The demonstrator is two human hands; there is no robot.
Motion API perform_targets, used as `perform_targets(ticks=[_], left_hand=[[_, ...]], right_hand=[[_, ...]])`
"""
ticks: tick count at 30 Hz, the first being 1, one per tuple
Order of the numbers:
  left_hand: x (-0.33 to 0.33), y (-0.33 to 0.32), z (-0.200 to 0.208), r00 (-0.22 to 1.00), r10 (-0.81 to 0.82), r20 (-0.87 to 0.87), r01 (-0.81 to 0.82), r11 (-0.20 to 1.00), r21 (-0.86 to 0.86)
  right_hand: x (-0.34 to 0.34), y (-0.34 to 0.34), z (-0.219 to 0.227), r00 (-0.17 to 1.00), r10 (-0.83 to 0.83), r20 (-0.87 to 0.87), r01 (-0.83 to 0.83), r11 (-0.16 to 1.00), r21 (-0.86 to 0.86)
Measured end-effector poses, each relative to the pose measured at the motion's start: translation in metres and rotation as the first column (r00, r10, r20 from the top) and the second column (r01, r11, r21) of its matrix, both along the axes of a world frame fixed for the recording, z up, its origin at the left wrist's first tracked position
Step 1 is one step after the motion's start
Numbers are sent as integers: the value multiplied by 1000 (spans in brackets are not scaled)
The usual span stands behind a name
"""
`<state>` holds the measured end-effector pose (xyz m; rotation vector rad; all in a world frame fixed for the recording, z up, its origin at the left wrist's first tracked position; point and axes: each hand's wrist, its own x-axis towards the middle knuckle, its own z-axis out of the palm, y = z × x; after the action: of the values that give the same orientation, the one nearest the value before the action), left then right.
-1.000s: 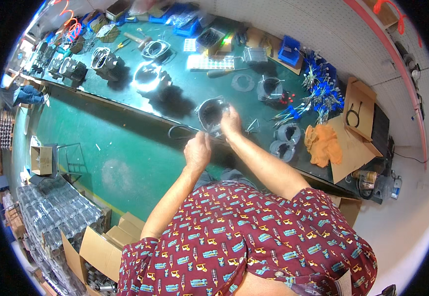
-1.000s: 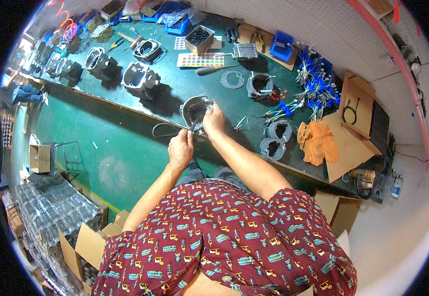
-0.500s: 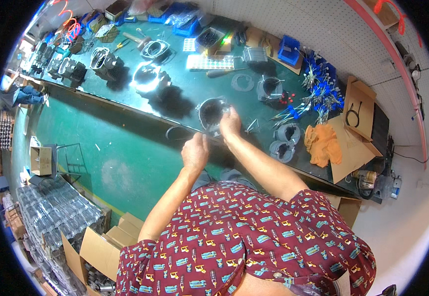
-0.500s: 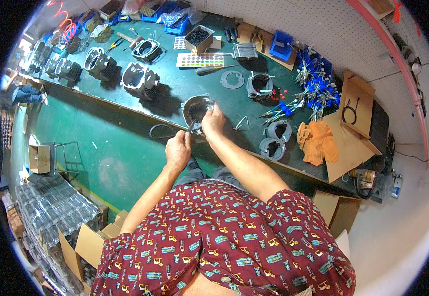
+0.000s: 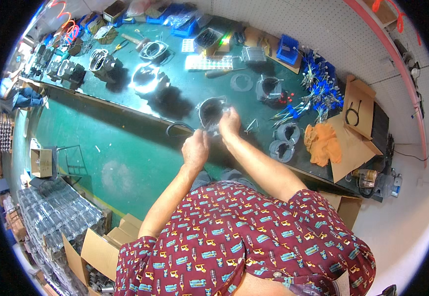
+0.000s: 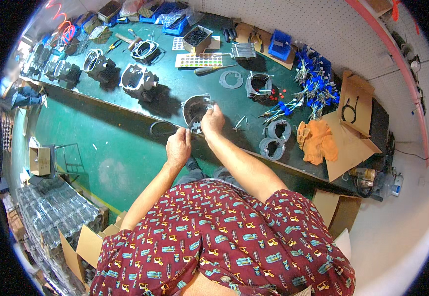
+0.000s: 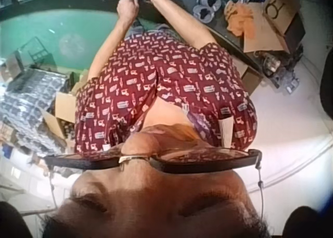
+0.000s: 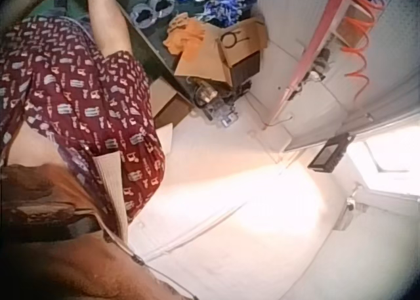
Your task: The person uses a pneumatic tool to work on a cylindrical metal part, then retrieves more parts from a box and places them on the table. They use a small tool to clean or adjust the inside of the parts.
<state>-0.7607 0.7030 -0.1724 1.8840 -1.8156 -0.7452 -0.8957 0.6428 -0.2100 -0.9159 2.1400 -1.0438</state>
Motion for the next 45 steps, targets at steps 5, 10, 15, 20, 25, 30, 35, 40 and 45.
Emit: perform_targets(ticks=[5,10,15,20,25,30,35,40,45], left_hand=[[-5,1,-4,998,-6,-65,8,1000,26],[-7,3,3,999,3,-49,-1,999,43],[15,-5,3,1000,-13,0,13,999,51],[6,-3,4,996,-88,13,88,996,6],[40,-28,2,979,-107,174,131,982,-133],[62,-61,21,927,-231,294,281,949,-142],[74,-71,26,988,-103,-119,109,993,45],[95,-66,53,816,10,-577,253,893,373],[102,-63,39,901,40,-432,187,863,469]], right_hand=[[3,-2,-5,1000,5,-1,-5,999,-34],[1,0,-2,998,61,15,-61,998,-23],[-2,0,-4,1000,28,7,-28,999,-20],[-9,1,-7,996,91,10,-91,996,-14],[-16,-6,-11,986,164,-16,-164,986,6],[-20,-13,3,970,240,-39,-239,971,31],[-32,-23,3,930,365,-54,-366,931,-16],[-45,-28,-11,902,428,-56,-429,903,-14],[-42,-28,-2,894,447,-8,-447,894,-26]])
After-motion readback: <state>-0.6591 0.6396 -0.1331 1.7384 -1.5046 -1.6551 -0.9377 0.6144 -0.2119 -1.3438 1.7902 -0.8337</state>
